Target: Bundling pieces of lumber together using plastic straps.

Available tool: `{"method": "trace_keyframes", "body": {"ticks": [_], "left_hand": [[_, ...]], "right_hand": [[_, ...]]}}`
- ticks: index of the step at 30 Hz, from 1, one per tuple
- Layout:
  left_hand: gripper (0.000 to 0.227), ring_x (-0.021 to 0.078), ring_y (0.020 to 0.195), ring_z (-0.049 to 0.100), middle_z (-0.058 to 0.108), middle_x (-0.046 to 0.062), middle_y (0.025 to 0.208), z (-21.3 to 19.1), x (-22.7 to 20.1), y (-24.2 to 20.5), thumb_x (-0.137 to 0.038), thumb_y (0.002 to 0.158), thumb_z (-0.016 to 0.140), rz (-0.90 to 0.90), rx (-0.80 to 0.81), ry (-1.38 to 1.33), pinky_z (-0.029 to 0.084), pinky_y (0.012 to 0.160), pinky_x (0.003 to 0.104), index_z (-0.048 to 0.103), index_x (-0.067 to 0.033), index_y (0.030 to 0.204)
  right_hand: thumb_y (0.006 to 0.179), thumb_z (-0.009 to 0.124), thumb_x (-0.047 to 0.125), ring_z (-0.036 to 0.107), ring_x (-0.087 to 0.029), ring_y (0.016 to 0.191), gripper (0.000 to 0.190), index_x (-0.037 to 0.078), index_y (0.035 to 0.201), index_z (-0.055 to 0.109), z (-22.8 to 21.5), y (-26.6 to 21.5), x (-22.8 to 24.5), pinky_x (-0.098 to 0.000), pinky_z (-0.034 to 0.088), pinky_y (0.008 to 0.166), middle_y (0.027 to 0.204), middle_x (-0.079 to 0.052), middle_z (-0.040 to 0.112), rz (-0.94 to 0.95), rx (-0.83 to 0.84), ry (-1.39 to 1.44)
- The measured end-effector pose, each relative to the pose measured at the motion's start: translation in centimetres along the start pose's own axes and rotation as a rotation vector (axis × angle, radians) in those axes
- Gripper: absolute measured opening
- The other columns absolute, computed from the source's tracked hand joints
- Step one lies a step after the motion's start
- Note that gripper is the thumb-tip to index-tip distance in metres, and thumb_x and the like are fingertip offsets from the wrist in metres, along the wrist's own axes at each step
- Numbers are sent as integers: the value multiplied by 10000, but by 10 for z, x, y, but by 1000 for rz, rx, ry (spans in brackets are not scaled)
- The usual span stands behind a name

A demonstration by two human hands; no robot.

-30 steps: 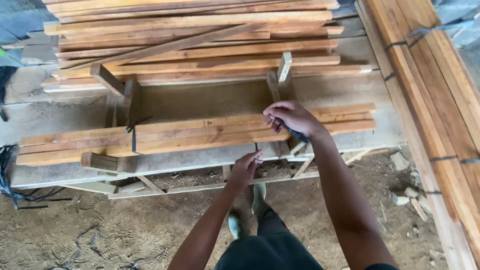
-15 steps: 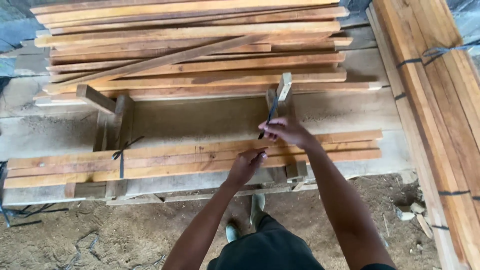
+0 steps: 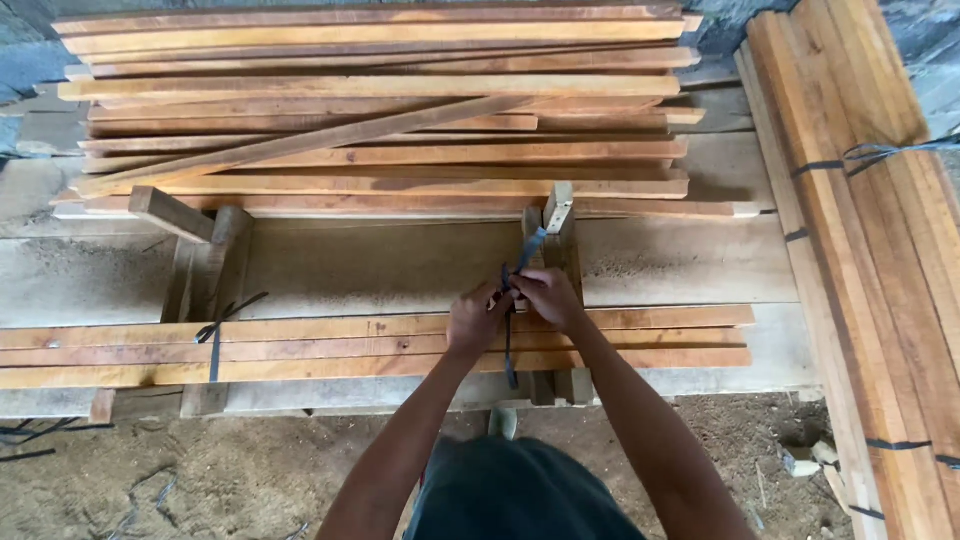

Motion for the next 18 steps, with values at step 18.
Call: {"method": "trace_keyframes", "body": {"ticks": [18], "left_hand": [[354,434,748,703,695,161,653,12,21,7,-383,989,700,-75,81,-26,493,652,526,757,-109,772]], "right_hand": [[937,831,385,652,-439,1186,484,3,1221,744,3,-5,59,-519,576,977,1267,-280,670,180,-139,231]]}}
Point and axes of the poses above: each hand's wrist, its own y-axis towards the middle knuckle, its own z-axis out of the palm, x = y × z, the point moved 1 cm from there along y, towards the middle knuckle
